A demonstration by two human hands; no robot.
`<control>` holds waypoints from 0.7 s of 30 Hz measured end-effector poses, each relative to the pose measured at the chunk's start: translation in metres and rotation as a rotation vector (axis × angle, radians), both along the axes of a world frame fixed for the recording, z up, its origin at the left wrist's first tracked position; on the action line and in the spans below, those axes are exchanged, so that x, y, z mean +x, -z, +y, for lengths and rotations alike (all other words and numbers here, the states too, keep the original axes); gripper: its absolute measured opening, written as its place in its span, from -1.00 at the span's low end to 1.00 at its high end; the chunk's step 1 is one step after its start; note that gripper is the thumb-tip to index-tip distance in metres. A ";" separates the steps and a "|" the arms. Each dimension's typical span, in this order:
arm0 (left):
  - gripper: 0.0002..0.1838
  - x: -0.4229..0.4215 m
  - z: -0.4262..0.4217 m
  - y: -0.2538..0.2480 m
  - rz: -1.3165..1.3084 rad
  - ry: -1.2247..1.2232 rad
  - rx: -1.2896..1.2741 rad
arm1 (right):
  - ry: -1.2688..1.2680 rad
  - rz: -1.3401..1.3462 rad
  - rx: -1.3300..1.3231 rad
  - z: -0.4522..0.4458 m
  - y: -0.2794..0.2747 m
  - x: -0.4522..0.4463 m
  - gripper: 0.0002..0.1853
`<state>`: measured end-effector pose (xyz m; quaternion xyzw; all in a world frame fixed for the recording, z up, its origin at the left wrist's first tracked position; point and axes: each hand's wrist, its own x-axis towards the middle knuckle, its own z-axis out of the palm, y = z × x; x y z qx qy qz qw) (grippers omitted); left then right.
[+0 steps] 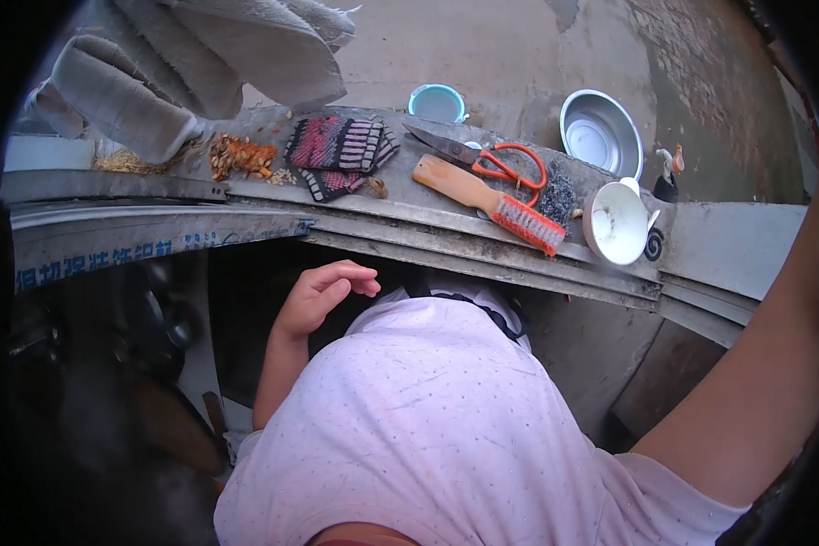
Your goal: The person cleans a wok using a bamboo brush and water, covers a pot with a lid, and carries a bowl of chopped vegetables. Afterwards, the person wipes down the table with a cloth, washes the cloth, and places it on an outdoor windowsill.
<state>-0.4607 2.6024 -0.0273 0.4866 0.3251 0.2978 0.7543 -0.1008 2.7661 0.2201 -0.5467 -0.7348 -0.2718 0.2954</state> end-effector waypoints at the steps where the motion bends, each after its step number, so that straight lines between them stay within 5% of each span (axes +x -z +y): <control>1: -0.72 0.003 0.001 0.000 0.004 0.007 -0.002 | 0.005 -0.005 -0.010 0.001 0.000 0.002 -0.64; 21: -0.70 0.046 0.011 -0.008 0.017 0.275 -0.131 | -0.048 -0.031 -0.084 -0.040 0.042 0.003 -0.67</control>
